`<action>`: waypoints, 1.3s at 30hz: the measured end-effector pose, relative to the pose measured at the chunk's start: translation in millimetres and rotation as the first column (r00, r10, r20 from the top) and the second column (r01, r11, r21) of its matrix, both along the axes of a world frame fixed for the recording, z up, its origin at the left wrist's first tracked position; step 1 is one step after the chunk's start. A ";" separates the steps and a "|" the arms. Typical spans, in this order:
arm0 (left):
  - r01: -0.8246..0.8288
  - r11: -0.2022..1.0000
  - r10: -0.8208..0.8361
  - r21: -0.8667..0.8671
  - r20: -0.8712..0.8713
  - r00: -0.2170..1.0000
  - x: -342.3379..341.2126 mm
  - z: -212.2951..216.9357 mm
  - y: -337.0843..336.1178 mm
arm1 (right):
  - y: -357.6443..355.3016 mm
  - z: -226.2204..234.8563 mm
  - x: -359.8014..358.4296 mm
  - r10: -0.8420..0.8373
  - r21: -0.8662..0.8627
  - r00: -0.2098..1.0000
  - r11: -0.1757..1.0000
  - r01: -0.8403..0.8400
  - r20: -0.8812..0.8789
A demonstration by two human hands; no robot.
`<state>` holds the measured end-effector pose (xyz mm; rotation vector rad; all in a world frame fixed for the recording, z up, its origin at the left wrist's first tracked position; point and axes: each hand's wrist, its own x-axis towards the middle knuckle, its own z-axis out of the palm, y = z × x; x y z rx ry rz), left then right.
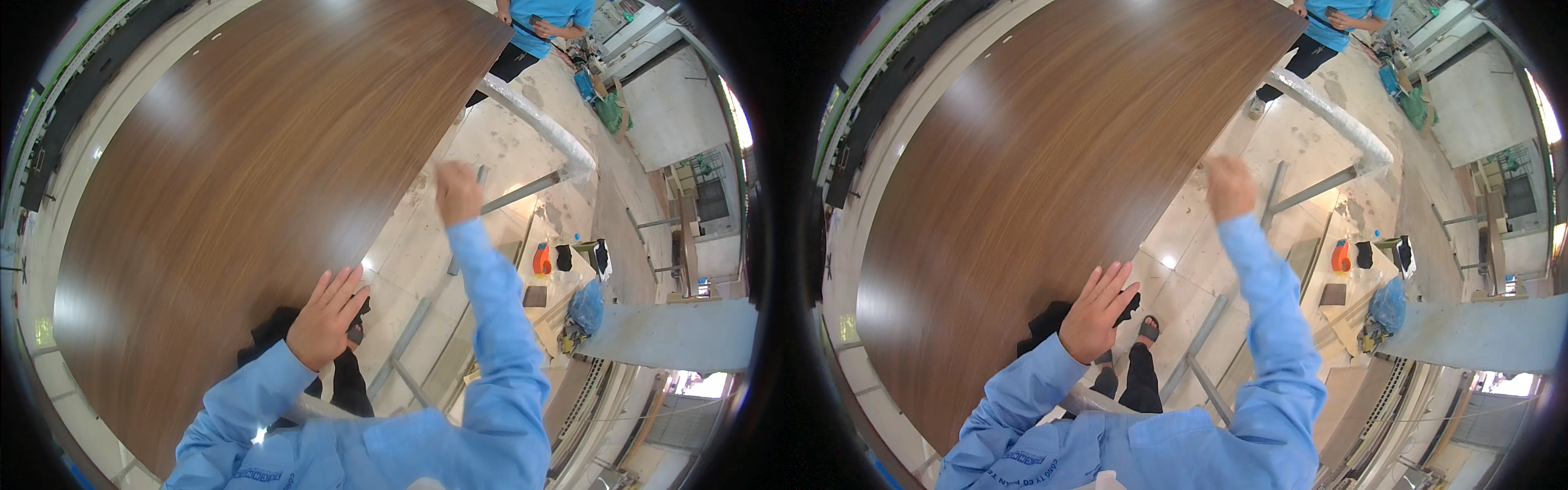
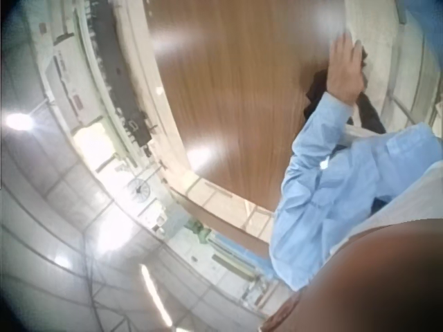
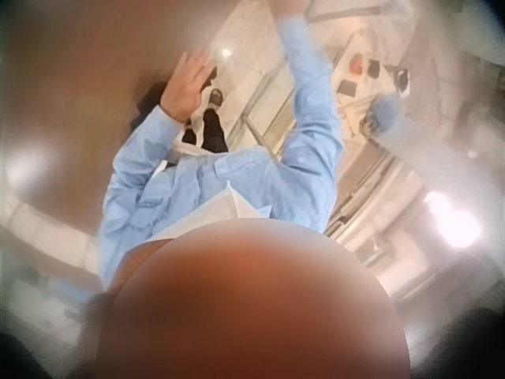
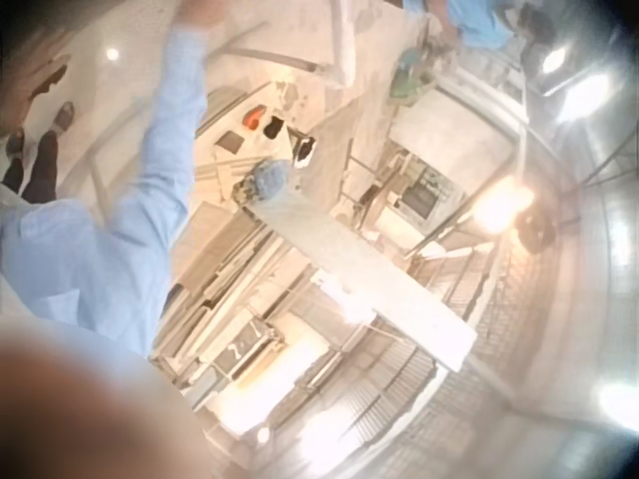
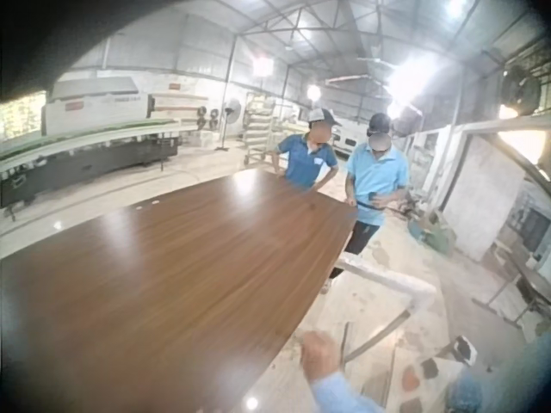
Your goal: The person scrapes the surface of a large wooden tabletop with a small metal tool while holding a black cloth in the other hand. The person moves along the edge of the table, repeatedly scraping and wiping the surface.
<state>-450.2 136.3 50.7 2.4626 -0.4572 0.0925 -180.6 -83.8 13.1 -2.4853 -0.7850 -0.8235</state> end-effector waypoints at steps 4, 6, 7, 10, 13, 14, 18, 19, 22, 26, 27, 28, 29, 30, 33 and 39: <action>-0.213 0.960 0.227 -0.183 0.059 0.972 -22.7 2.5 34.9 | 9.4 2.3 9.0 0.008 -0.001 0.998 1.000 -0.008 -0.065; -0.455 0.850 0.459 -0.266 -0.053 0.887 -45.4 9.9 67.2 | 14.1 -2.6 -50.9 0.182 -0.005 0.983 0.983 -0.182 -0.006; -0.570 0.783 0.578 -0.250 -0.046 0.815 -53.8 12.3 86.7 | 16.7 -4.8 -87.1 0.236 -0.030 0.971 0.971 -0.237 -0.032; -0.714 0.610 0.756 -0.342 -0.019 0.655 -65.4 9.6 125.5 | 22.7 -8.4 -149.9 0.393 0.018 0.915 0.920 -0.393 -0.094; -0.680 0.578 0.753 -0.451 -0.027 0.658 -67.7 0.9 132.1 | 24.0 -7.1 -108.4 0.242 -0.104 0.968 0.967 -0.234 0.072; -0.676 0.595 0.743 -0.435 -0.023 0.669 -67.1 -1.1 130.9 | 19.8 -5.0 -77.0 0.094 -0.059 0.994 0.994 -0.091 0.048; -0.680 0.600 0.745 -0.422 -0.017 0.667 -66.0 -1.2 126.1 | 17.1 3.4 -42.1 0.038 -0.005 0.999 0.999 -0.038 0.034; -0.668 0.610 0.734 -0.426 -0.014 0.679 -65.7 -0.4 127.1 | 20.9 5.8 -65.2 0.126 -0.028 0.992 0.992 -0.126 0.009; -0.672 0.613 0.737 -0.416 -0.006 0.676 -66.0 -0.9 130.1 | 36.1 14.4 -174.0 0.316 0.001 0.931 0.947 -0.321 -0.180; -0.659 0.626 0.731 -0.417 0.021 0.682 -66.0 -5.5 131.7 | 41.8 12.4 -198.9 0.368 0.028 0.924 0.930 -0.367 -0.104; -0.657 0.622 0.731 -0.426 0.017 0.682 -66.5 -5.8 131.4 | 41.9 8.7 -180.1 0.314 0.009 0.949 0.949 -0.314 -0.032; -0.651 0.628 0.727 -0.427 0.024 0.686 -66.9 -5.9 131.2 | 37.0 5.2 -149.0 0.183 0.000 0.983 0.983 -0.183 -0.025; -0.649 0.628 0.727 -0.430 0.028 0.686 -66.6 -6.0 130.8 | 33.0 4.6 -124.4 0.024 -0.029 0.998 0.999 -0.025 -0.052; -0.650 0.626 0.729 -0.431 0.027 0.684 -66.8 -5.7 130.8 | 32.7 1.6 -110.8 0.075 -0.018 0.997 0.997 -0.076 -0.022; -0.638 0.626 0.724 -0.448 0.029 0.689 -66.4 -5.1 131.5 | 35.9 2.1 -128.4 0.145 -0.007 0.988 0.989 -0.146 -0.057; -0.626 0.606 0.722 -0.491 0.010 0.692 -65.5 -9.5 133.9 | 57.4 9.1 -271.2 0.471 0.068 0.839 0.879 -0.472 -0.270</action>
